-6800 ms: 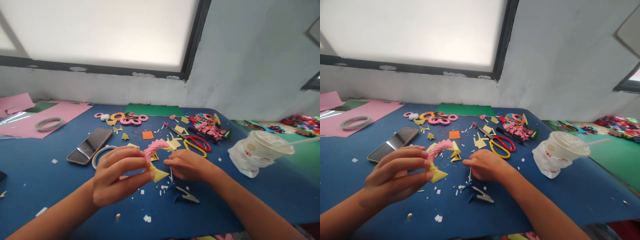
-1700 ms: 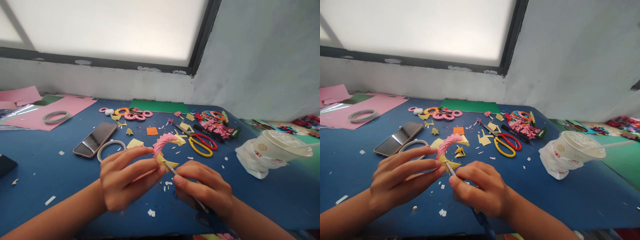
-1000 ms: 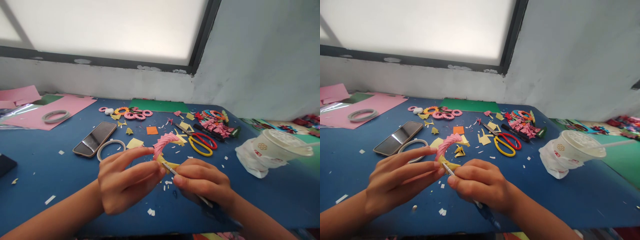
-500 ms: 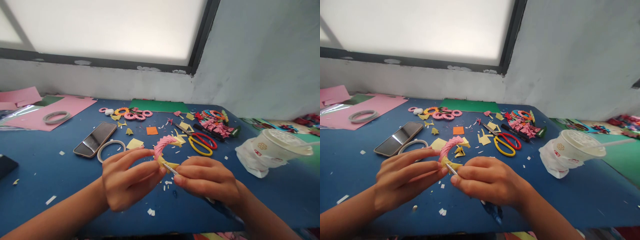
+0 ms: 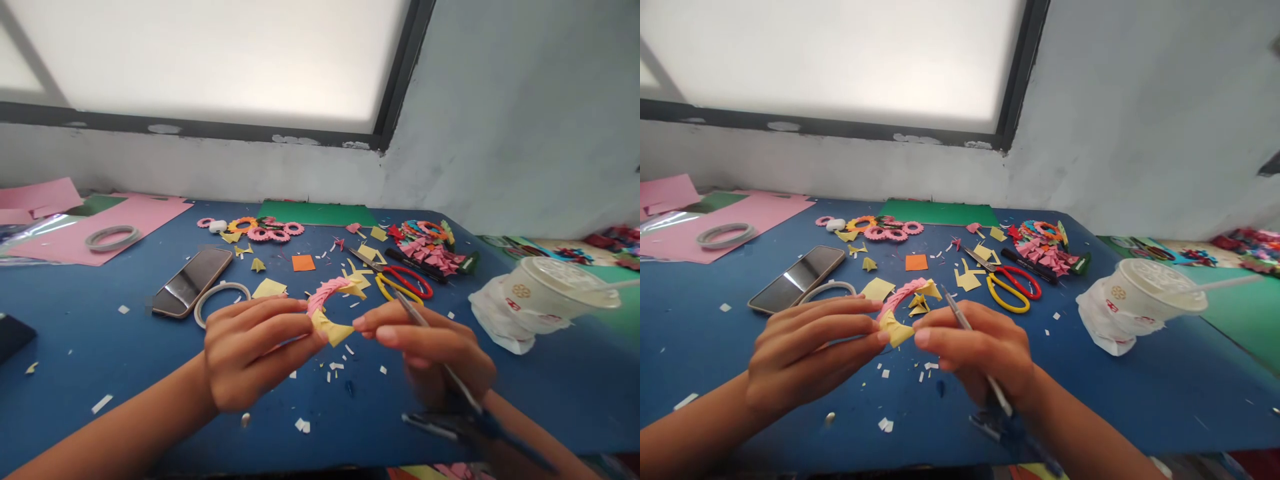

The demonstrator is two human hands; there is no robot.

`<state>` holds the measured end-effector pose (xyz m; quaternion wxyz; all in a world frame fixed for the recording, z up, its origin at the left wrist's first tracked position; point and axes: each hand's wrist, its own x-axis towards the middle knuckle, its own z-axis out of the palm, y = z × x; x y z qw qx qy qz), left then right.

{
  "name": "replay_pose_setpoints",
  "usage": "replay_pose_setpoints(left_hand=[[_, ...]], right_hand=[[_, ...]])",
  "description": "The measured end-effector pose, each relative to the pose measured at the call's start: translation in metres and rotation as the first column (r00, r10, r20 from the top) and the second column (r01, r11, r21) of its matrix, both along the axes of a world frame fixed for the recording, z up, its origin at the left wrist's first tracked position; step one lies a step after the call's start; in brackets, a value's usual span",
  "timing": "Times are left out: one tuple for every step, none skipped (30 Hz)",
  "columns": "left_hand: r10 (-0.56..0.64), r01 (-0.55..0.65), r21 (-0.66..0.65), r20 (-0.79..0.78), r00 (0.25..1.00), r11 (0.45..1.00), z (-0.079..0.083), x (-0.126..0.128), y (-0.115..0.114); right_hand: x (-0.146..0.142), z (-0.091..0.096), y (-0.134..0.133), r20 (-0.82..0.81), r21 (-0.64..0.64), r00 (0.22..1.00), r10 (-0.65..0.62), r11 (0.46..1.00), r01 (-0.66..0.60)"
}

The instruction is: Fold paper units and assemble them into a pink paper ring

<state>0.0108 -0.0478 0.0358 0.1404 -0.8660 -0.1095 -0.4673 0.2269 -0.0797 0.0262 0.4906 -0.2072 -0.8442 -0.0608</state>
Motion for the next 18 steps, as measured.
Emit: replay_pose_setpoints(left_hand=[[-0.022, 0.022, 0.002, -0.017, 1.000, 1.000, -0.0005, -0.0005, 0.0001], [-0.042, 0.042, 0.000, -0.032, 0.999, 0.999, -0.0007, -0.0008, 0.0000], [-0.060, 0.060, -0.005, -0.042, 0.997, 0.998, -0.0008, -0.0010, -0.0002], [-0.076, 0.076, -0.011, -0.048, 0.996, 0.997, -0.0007, -0.0011, -0.0006], [-0.092, 0.091, -0.017, -0.053, 0.994, 0.996, -0.0003, -0.0012, -0.0010], [-0.104, 0.103, -0.022, -0.059, 0.993, 0.994, 0.0001, -0.0012, -0.0014], [-0.113, 0.111, -0.027, -0.067, 0.991, 0.993, 0.0007, -0.0011, -0.0018], [-0.122, 0.120, -0.031, -0.072, 0.990, 0.992, 0.0012, -0.0010, -0.0022], [-0.134, 0.132, -0.036, -0.068, 0.989, 0.991, 0.0016, -0.0008, -0.0026], [-0.145, 0.142, -0.047, -0.062, 0.988, 0.989, 0.0018, -0.0004, -0.0030], [-0.155, 0.152, -0.063, -0.053, 0.986, 0.986, 0.0017, 0.0001, -0.0035], [-0.164, 0.161, -0.080, -0.040, 0.986, 0.984, 0.0014, 0.0007, -0.0041], [-0.168, 0.165, -0.096, -0.025, 0.985, 0.982, 0.0008, 0.0014, -0.0048], [-0.164, 0.162, -0.112, -0.008, 0.986, 0.980, -0.0001, 0.0023, -0.0055], [-0.155, 0.155, -0.126, 0.005, 0.988, 0.980, -0.0010, 0.0031, -0.0062], [-0.147, 0.148, -0.134, 0.018, 0.989, 0.980, -0.0019, 0.0039, -0.0069], [-0.141, 0.144, -0.141, 0.031, 0.990, 0.980, -0.0025, 0.0046, -0.0073], [-0.138, 0.142, -0.150, 0.040, 0.990, 0.978, -0.0028, 0.0054, -0.0075]], right_hand=[[-0.0022, 0.0011, 0.0001, -0.008, 0.066, 1.000, 0.010, 0.998, -0.009], [-0.0039, 0.0023, 0.0002, -0.015, 0.125, 1.000, 0.025, 0.992, -0.022], [-0.0050, 0.0035, 0.0001, -0.003, 0.179, 1.000, 0.030, 0.984, -0.029], [-0.0055, 0.0046, -0.0001, 0.026, 0.217, 0.999, 0.021, 0.976, -0.026], [-0.0055, 0.0055, -0.0007, 0.038, 0.235, 0.999, 0.006, 0.972, -0.015], [-0.0052, 0.0061, -0.0014, 0.048, 0.236, 0.999, -0.003, 0.972, -0.009], [-0.0048, 0.0065, -0.0023, 0.055, 0.230, 0.998, -0.005, 0.973, -0.007], [-0.0046, 0.0067, -0.0032, 0.061, 0.219, 0.998, -0.001, 0.976, -0.012], [-0.0045, 0.0068, -0.0041, 0.066, 0.209, 0.998, 0.008, 0.978, -0.021], [-0.0047, 0.0066, -0.0047, 0.070, 0.197, 0.997, 0.019, 0.980, -0.032], [-0.0051, 0.0063, -0.0052, 0.068, 0.184, 0.997, 0.031, 0.982, -0.043], [-0.0056, 0.0060, -0.0055, 0.061, 0.171, 0.997, 0.043, 0.984, -0.053], [-0.0062, 0.0056, -0.0058, 0.053, 0.158, 0.997, 0.055, 0.985, -0.063], [-0.0066, 0.0053, -0.0060, 0.047, 0.147, 0.997, 0.065, 0.986, -0.071], [-0.0069, 0.0050, -0.0064, 0.042, 0.137, 0.997, 0.068, 0.988, -0.073], [-0.0069, 0.0050, -0.0071, 0.037, 0.130, 0.997, 0.069, 0.989, -0.073], [-0.0066, 0.0052, -0.0079, 0.038, 0.127, 0.997, 0.071, 0.989, -0.075], [-0.0062, 0.0055, -0.0090, 0.040, 0.127, 0.996, 0.075, 0.989, -0.080]])
